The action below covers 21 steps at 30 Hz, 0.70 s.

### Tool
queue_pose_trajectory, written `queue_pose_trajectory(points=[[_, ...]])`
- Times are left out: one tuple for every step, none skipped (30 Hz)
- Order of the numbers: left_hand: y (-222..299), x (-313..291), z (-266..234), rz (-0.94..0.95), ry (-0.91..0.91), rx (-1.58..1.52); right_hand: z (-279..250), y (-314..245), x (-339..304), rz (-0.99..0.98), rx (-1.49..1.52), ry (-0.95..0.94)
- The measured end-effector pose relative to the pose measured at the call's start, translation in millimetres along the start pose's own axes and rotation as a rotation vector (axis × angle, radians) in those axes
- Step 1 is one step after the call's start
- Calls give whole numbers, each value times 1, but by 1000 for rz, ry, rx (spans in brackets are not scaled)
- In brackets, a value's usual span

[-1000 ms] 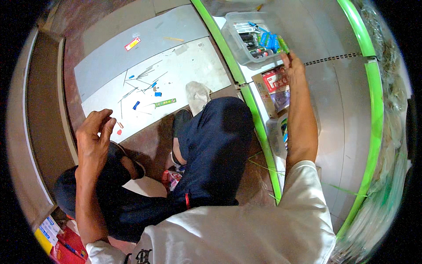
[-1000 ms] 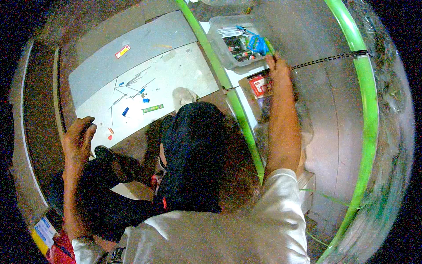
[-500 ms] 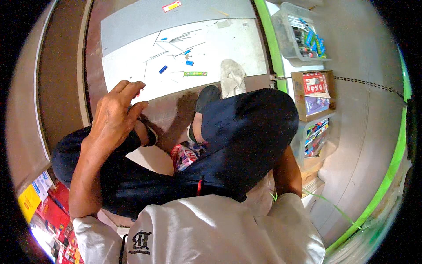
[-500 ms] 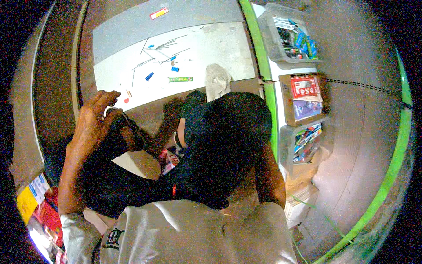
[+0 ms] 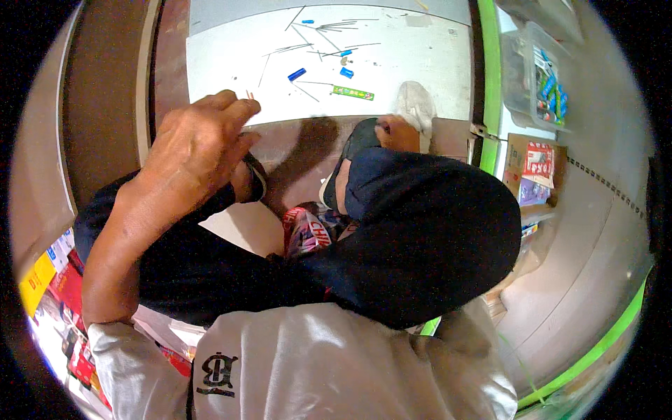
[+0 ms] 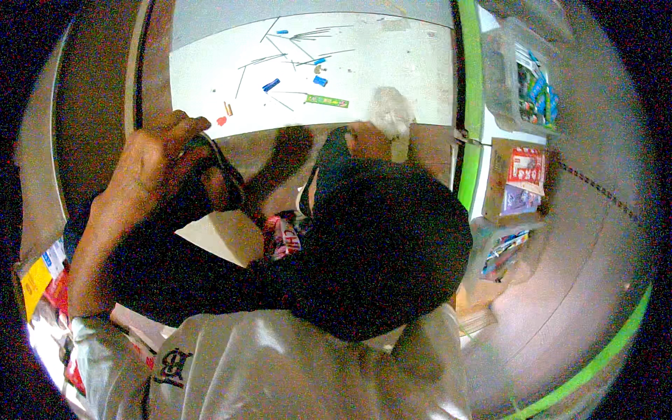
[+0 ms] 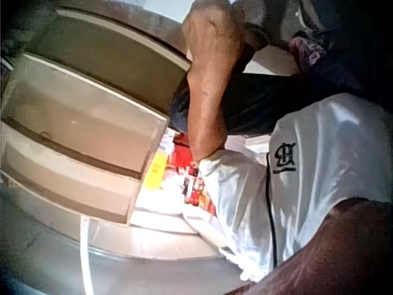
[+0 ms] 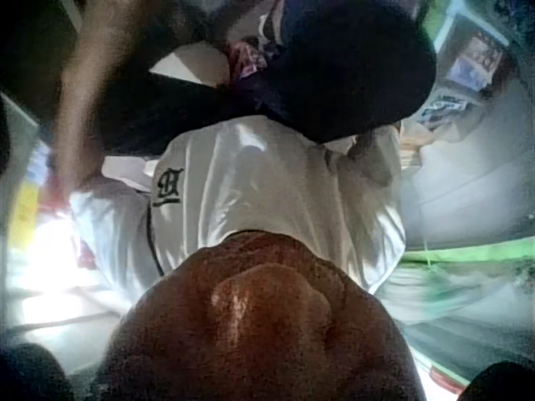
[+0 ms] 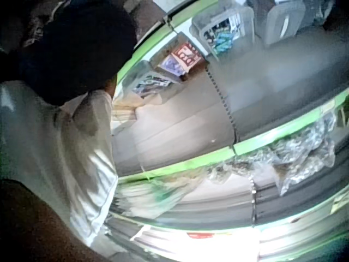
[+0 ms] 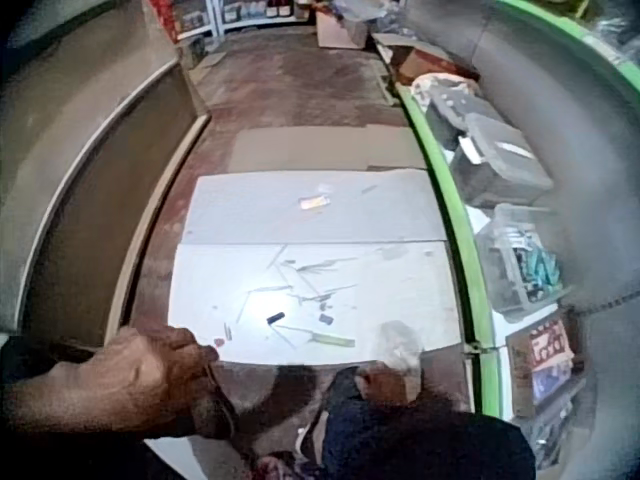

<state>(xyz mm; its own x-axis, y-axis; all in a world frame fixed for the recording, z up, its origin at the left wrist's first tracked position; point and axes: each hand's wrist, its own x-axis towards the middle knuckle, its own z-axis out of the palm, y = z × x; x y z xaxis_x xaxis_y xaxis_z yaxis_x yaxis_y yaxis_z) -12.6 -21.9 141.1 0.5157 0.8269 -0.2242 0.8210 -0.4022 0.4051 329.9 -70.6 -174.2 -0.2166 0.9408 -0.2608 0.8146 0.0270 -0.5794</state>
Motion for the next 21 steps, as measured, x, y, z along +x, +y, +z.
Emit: queue_pose_trajectory(points=[[-2, -1, 2, -11, -41, 24, -1, -11, 16, -151, -112, 98], [-4, -2, 4, 7, 2, -3, -3, -20, 28, -222, -78, 149], [-6, -3, 5, -3, 4, 11, -3, -28, 42, -238, -123, 159], [-9, -5, 4, -25, 0, 25, -2, -33, 55, -306, -163, 201], [-11, -6, 4, -49, -5, 37, 2, -37, 67, -378, -201, 248], [-14, -6, 3, -65, 15, 28, 7, -39, 78, -347, -267, 215], [-17, -6, 3, -79, 34, 20, 12, -38, 85, -355, -308, 186], [-20, -6, 2, -93, 51, 15, 17, -35, 91, -359, -350, 157], [-22, -5, 2, -105, 59, 11, 22, -31, 97, -353, -396, 128], [-23, -5, 1, -116, 66, 8, 28, -28, 101, -365, -531, 154], [-24, -5, 1, -125, 74, 3, 32, -24, 102, -399, -530, 180], [-24, -5, 1, -123, 67, 13, 34, -20, 102, -413, -532, 187], [-25, -5, 1, -119, 63, 23, 34, -17, 101, -429, -539, 205], [-24, -5, 0, -125, 59, 40, 31, -15, 97, -398, -474, 162], [-24, -5, -1, -119, 61, 15, 26, -14, 92, -370, -411, 131], [-23, -5, -3, -126, 63, -2, 18, -16, 87, -312, -360, 74], [-21, -5, -4, -133, 69, -19, 9, -20, 82, -258, -246, 40], [-20, -5, -7, -133, 55, -39, -4, -26, 77, -171, -145, -22], [-18, -5, -10, -129, 43, -59, -21, -33, 73, -86, -44, -81], [-16, -4, -11, -118, 50, -86, -42, -42, 73, -100, 1, -98], [-13, -3, -13, -114, 49, -120, -63, -52, 73, -68, 81, -99]])
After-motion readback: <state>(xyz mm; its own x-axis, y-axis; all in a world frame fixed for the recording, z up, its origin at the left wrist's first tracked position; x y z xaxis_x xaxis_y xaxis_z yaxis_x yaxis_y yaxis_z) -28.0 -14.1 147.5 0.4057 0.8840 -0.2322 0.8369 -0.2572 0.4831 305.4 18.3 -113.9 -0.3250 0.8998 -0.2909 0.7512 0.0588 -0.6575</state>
